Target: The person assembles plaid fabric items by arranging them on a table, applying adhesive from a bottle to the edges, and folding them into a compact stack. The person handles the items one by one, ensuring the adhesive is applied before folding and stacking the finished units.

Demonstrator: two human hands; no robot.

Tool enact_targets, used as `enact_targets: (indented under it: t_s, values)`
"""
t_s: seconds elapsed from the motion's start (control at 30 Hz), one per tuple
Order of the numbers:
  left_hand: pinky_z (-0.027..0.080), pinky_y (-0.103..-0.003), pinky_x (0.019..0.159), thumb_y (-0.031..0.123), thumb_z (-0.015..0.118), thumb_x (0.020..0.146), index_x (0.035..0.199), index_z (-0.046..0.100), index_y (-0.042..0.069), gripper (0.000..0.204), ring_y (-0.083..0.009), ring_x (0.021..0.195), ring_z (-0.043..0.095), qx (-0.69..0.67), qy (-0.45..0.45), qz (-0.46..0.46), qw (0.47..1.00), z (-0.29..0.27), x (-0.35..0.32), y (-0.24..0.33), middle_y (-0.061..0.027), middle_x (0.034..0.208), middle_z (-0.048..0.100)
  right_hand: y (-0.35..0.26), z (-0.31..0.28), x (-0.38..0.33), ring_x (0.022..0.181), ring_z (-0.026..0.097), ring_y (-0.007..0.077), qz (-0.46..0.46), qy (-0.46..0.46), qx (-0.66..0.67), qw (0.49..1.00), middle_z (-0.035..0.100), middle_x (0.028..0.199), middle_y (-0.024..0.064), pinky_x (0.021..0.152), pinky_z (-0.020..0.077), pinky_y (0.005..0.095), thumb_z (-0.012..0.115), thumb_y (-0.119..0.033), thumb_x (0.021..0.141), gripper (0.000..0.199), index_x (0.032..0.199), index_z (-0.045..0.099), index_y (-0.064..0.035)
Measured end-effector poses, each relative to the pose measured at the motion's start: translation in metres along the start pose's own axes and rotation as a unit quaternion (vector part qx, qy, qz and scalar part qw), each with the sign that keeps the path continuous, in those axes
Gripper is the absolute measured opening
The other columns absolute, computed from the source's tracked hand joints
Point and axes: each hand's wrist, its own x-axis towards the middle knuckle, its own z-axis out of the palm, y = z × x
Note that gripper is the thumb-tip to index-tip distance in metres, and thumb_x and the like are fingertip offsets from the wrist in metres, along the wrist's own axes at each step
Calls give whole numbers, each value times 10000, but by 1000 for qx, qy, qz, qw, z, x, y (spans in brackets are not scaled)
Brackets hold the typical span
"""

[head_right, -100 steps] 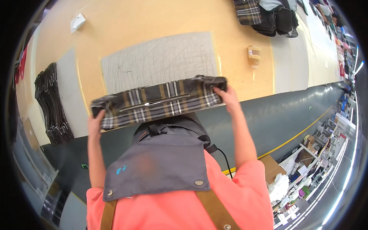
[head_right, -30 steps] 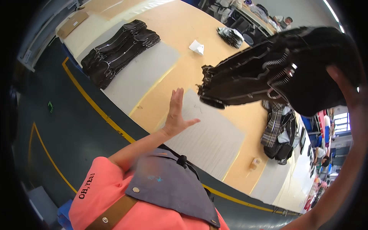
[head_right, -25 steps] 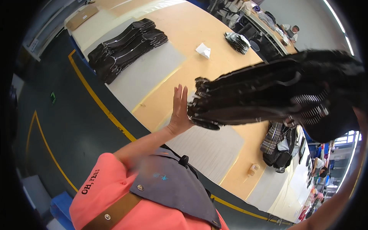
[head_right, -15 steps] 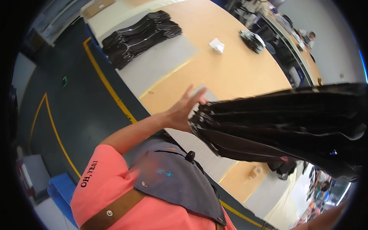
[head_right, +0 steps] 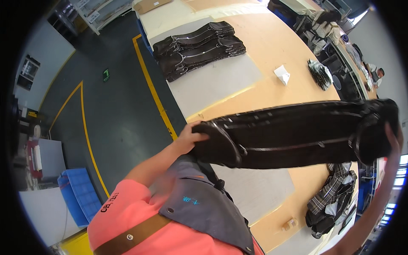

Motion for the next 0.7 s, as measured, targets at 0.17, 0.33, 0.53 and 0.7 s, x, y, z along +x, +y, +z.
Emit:
enact_targets:
  t_s: [0.17,0.33,0.53,0.7]
  values:
    - [535,-318,817,120,612,819,1115,601,-34,334,-204,924,653,-122,158,38,979,-77,27,52,-117,1024,656,50,155,81,1029,582,144,-36,-183,-5,982,645,1099,67,936,423,278,658,-226,858,438,1216,583,15]
    - [524,-318,839,150,671,816,1144,570,-24,385,-203,957,632,-73,294,34,952,-177,64,102,-113,1066,629,65,341,155,998,582,136,-4,-260,40,965,647,1078,70,907,425,265,673,-203,858,405,1180,593,28]
    - [454,-322,943,235,699,837,1239,513,-11,507,-196,1089,566,48,385,30,921,-257,113,140,-116,1184,578,104,519,239,854,632,160,54,-271,35,960,671,936,109,769,489,274,745,-250,797,425,1075,626,49]
    - [412,-313,981,213,664,880,1245,515,-14,455,-184,1101,550,65,407,24,911,-292,145,153,-102,1203,574,117,610,286,807,642,179,74,-282,36,956,678,902,106,752,495,283,756,-261,788,433,1068,630,44]
